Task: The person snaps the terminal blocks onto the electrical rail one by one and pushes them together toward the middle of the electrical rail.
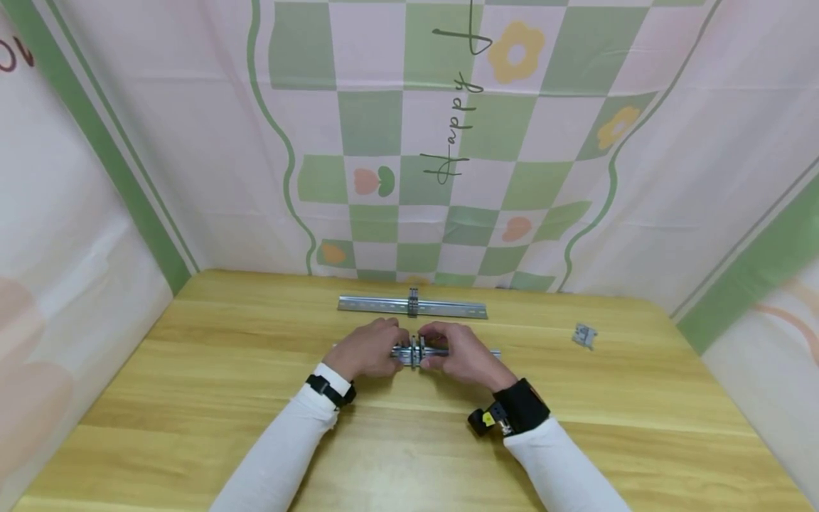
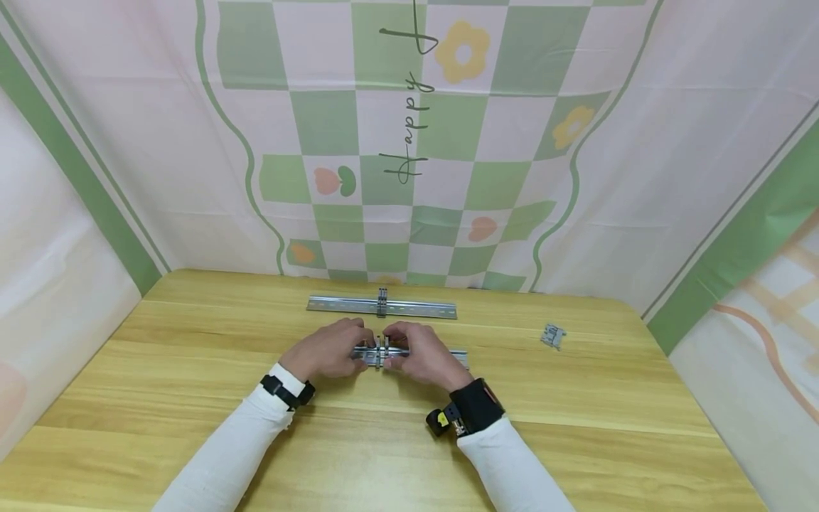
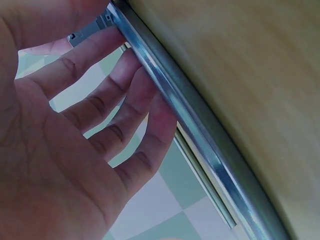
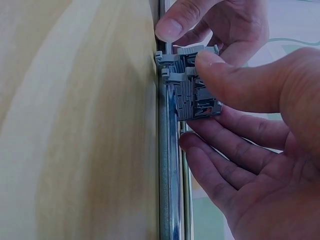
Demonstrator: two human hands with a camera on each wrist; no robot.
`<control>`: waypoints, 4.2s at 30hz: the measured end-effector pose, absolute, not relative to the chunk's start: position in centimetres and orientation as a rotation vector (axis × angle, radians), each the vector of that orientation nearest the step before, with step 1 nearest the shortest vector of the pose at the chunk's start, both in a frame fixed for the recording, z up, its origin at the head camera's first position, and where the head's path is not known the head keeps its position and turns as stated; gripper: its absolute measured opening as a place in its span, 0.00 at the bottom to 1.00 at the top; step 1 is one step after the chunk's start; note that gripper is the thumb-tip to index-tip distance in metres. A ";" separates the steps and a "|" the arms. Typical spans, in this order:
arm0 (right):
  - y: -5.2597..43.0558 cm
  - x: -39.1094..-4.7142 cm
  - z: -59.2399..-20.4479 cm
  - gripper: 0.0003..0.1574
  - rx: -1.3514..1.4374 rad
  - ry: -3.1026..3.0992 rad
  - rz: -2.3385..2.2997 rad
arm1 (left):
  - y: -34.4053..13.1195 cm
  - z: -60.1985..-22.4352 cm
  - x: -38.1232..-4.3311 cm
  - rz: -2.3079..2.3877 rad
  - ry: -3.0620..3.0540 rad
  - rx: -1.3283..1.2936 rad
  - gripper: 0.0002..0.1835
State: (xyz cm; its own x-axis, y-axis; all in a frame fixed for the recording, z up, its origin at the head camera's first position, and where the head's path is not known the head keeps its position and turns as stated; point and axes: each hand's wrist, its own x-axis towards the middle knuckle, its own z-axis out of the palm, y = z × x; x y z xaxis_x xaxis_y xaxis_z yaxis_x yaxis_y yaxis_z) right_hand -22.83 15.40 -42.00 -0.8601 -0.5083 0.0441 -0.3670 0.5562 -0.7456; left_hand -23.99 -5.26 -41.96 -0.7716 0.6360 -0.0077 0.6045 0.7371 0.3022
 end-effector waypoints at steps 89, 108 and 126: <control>15.2 -22.7 -42.1 0.29 -0.719 2.652 -1.143 | -5.1 -41.9 -23.8 0.453 2.836 0.976 0.15; 15.6 -22.7 -42.3 0.30 -0.757 2.635 -1.156 | -5.0 -42.1 -23.9 0.474 2.808 0.981 0.15; 15.0 -22.9 -42.2 0.30 -0.772 2.655 -1.136 | -5.4 -41.9 -23.9 0.481 2.805 0.955 0.16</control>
State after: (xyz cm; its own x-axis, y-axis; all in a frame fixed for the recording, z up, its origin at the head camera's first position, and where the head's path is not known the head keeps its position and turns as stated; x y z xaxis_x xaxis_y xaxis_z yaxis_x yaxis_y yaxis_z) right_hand -22.87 14.95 -42.22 -0.8556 -0.5141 0.0601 -0.3985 0.5802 -0.7103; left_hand -23.92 -5.42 -41.93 -0.7888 0.6139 -0.0288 0.5693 0.7475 0.3422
